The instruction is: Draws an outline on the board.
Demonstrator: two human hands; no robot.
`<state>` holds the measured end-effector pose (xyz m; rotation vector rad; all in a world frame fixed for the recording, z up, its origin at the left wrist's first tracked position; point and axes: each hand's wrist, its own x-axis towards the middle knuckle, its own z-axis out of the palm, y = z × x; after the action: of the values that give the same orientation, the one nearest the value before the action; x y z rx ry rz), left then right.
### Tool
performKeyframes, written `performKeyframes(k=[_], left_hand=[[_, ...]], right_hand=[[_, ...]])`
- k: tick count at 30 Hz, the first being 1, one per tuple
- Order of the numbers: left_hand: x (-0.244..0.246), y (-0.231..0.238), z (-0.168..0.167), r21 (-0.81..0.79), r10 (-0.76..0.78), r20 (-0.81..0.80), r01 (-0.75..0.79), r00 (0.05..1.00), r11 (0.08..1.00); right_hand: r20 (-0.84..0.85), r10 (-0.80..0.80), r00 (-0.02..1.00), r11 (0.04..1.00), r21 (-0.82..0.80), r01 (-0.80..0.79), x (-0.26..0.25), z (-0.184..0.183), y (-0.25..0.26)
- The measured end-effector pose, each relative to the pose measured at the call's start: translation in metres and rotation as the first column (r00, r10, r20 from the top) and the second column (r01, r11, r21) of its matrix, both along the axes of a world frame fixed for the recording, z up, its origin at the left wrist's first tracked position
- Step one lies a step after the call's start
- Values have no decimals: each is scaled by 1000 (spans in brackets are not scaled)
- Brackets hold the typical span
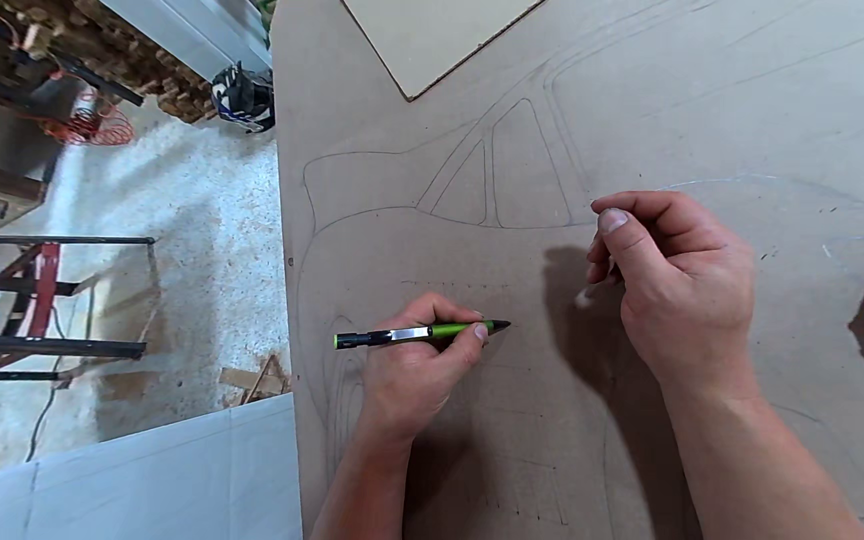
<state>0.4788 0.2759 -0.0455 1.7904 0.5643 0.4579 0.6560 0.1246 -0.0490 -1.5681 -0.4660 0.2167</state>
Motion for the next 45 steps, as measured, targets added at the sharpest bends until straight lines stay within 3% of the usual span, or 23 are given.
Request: performKeyframes(k=[5, 13, 22, 25, 32, 39, 45], left_hand=[[1, -1, 2, 6, 5, -36, -5, 999, 1000], [14, -15, 1, -3, 321, 13, -321, 947, 947], [17, -18, 1, 20, 373, -7, -373, 928, 928], [15, -17, 1, 30, 326, -13, -326, 945, 945], [3, -2, 0, 5, 17, 0, -17, 1000, 1000], [2, 2, 1, -12, -33, 3, 33, 999, 999], [3, -1, 1, 7, 13, -21, -13, 1000, 1000]], right_hand=[[12, -3, 1000, 1000, 12, 3, 1, -1, 1], [4, 9, 1000, 1000, 5, -9, 1, 0, 0], [-5, 5, 1000, 1000, 1, -5, 1, 0, -1], [-4, 1, 1000, 1000, 1, -1, 1, 0, -1], [10, -5, 1000, 1000, 25, 5, 2, -1, 1], [11, 8, 1000, 1000, 2, -8, 1, 1, 0], [-5, 9, 1000, 1000, 8, -9, 1, 1, 0]])
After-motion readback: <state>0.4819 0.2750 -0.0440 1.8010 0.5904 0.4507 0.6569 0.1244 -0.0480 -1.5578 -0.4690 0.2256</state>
